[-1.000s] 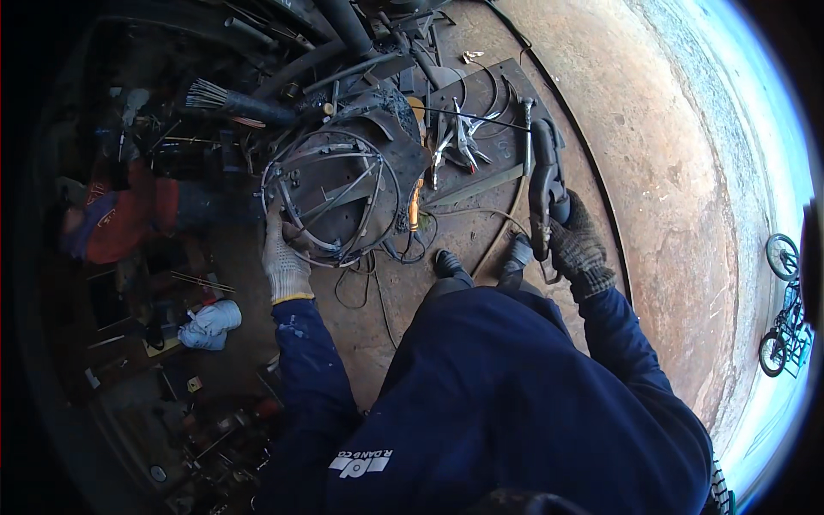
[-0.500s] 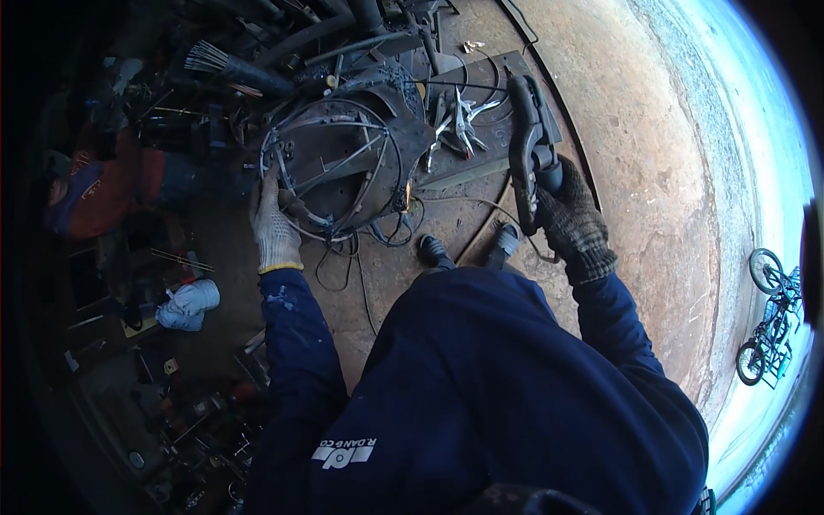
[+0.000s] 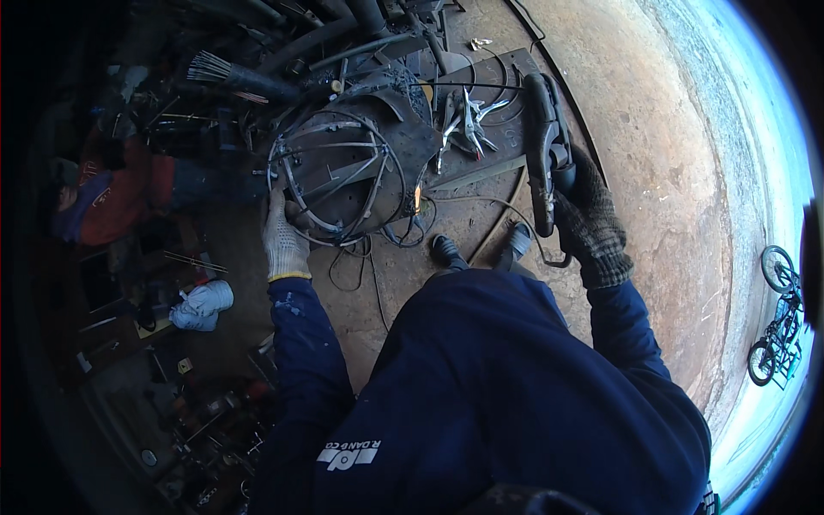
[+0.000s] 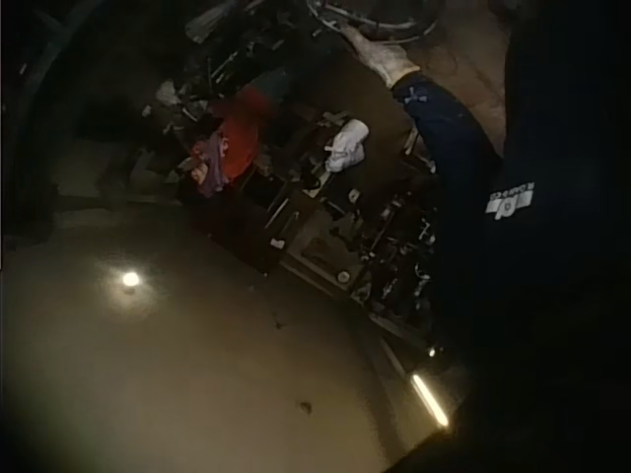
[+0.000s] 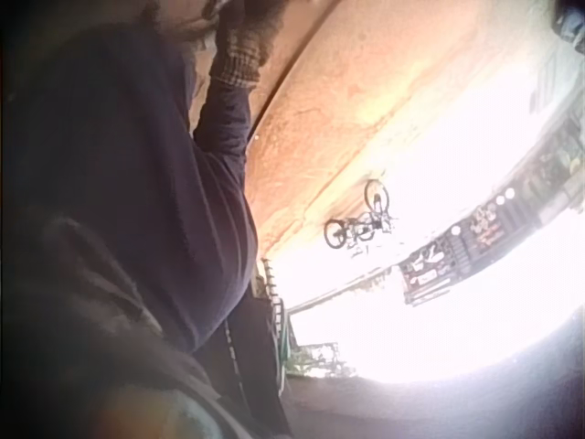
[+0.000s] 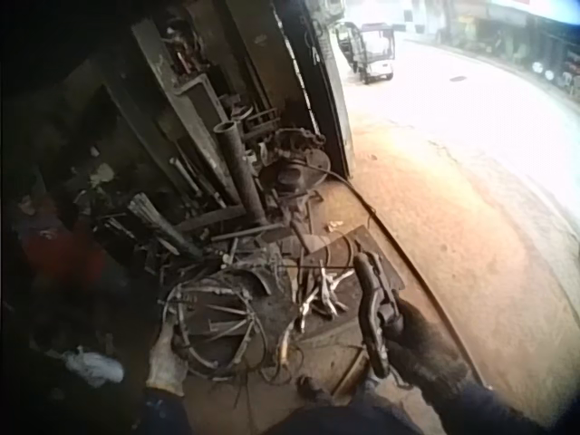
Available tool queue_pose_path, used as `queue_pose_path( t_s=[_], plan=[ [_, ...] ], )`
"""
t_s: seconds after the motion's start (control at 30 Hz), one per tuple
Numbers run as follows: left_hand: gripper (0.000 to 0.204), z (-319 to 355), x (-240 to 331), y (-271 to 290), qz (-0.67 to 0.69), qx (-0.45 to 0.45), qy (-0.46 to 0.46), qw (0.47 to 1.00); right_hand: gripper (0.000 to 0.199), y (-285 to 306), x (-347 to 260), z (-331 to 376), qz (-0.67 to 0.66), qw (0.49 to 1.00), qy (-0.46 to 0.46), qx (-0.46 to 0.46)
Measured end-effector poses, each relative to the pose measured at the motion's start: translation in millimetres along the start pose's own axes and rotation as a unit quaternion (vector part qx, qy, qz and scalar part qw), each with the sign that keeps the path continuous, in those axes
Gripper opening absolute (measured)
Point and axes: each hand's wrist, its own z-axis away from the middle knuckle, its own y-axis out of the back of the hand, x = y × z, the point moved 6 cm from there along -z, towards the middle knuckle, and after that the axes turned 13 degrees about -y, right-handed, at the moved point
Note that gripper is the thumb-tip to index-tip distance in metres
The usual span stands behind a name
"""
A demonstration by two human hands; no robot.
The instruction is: The person holds a metal wire frame with a gloved hand and welds metal rods together using an electrode holder.
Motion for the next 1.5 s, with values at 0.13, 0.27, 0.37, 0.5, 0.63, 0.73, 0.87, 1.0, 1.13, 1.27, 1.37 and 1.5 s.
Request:
queue_pose_path(
  t_s=[0.13, 0.27, 0.37, 0.5, 0.63, 0.73, 0.87, 1.0, 1.13, 1.27, 1.37, 1.5],
  plan=[
    [0.032, 2.2, 1.7, -5.0, -0.002, 0.011, 0.007, 1.0, 0.068, -1.8, 2.4, 0.4, 0.062, 0.998, -0.014, -0.004],
    [0.032, -1.0, -2.5, -1.9, 0.009, 0.032, 0.019, 0.999, 0.064, -5.3, -0.4, 2.6, 0.072, 0.997, -0.002, 0.004],
    [0.032, -6.7, -7.3, 2.4, 0.021, 0.017, 0.026, 0.999, 0.062, -3.4, -0.2, 0.8, 0.129, 0.991, 0.011, 0.03],
    [0.032, -11.3, -14.1, 10.7, 0.032, 0.01, 0.037, 0.999, 0.058, -3.4, -8.3, 6.1, 0.098, 0.994, 0.017, 0.036],
    [0.032, -9.9, -12.0, 10.0, 0.024, 0.017, 0.038, 0.999, 0.057, -5.4, -26.9, 17.6, 0.045, 0.998, 0.033, 0.028],
    [0.031, -10.1, -12.8, 11.3, 0.035, 0.004, 0.036, 0.999, 0.058, -11.7, -39.0, 20.6, 0.073, 0.996, 0.046, 0.031],
    [0.032, -7.2, -11.5, 8.3, 0.034, 0.02, 0.041, 0.998, 0.055, -16.6, -40.9, 14.4, 0.16, 0.987, 0.007, 0.03],
    [0.035, -6.9, -12.5, 10.8, 0.038, 0.034, 0.043, 0.998, 0.055, -16.3, -32.0, 14.0, 0.106, 0.994, 0.012, 0.013],
    [0.036, -9.0, -12.0, 10.1, 0.058, -0.005, 0.042, 0.997, 0.056, -11.0, -18.8, 9.1, 0.048, 0.995, -0.079, 0.04],
    [0.035, -8.7, -14.8, 9.9, 0.011, 0.042, 0.05, 0.998, 0.056, 6.2, 2.3, -2.6, -0.049, 0.991, -0.113, 0.048],
    [0.035, -10.0, -13.9, 10.1, 0.027, 0.023, 0.042, 0.998, 0.057, 3.9, -3.4, 3.5, -0.071, 0.992, -0.091, 0.057],
    [0.035, -9.9, -9.0, 5.1, 0.041, 0.011, 0.04, 0.998, 0.06, 5.6, -5.5, 3.9, -0.03, 0.998, -0.027, 0.057]
  ],
)
